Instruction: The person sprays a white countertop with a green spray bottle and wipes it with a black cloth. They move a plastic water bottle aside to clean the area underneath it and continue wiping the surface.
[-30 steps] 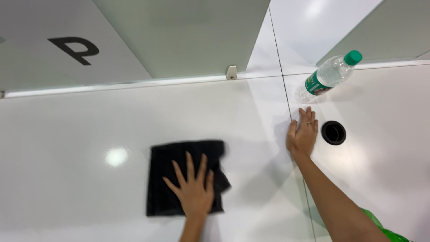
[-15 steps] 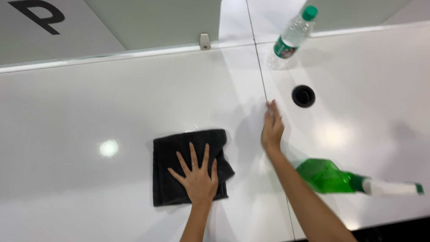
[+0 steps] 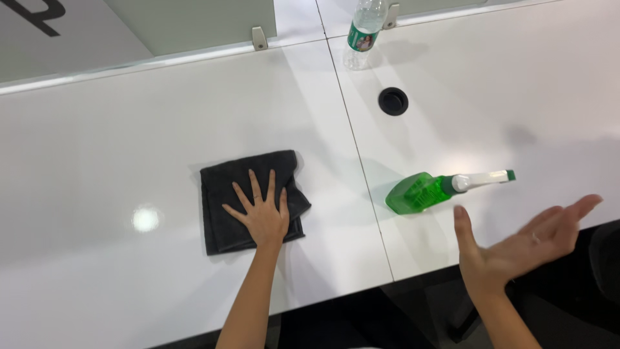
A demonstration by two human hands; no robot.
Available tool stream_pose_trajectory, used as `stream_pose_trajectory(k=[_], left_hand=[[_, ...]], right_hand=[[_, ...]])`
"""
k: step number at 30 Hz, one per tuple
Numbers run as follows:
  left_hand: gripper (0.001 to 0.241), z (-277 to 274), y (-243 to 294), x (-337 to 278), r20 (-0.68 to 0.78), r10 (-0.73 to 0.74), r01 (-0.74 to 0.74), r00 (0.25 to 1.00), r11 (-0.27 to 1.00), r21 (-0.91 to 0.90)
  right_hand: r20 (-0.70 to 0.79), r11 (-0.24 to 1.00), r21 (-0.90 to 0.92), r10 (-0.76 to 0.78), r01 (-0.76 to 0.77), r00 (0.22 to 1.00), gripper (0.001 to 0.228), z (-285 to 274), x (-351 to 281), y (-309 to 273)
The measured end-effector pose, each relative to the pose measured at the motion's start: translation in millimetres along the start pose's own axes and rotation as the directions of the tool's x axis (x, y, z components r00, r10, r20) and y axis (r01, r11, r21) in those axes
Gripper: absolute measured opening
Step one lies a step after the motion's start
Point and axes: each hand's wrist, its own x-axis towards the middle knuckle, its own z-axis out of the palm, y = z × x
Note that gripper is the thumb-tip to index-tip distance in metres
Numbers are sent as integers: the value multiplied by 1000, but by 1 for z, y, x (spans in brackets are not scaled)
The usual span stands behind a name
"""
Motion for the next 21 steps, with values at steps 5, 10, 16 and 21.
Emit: stream_pose_trajectory(k=[5,10,16,21], left_hand=[[55,4,-2,-1,-4,-7,7,1000,1000,9],[55,7,-4,-1,-11,-4,4,1000,1000,-9],[56,7,-3,0,15,-20,20,1000,1000,-7],[56,6,-1,0,18,-30,31,999,999,-13]], right_hand=[[207,811,37,565,-584,799,143,38,-14,-4],[446,735,81,578,-674,684,113,78,-9,20],[426,848,179,390,-499,816,88,101,10,59],[297,860,258,364,-441,883,80,122,40,112]])
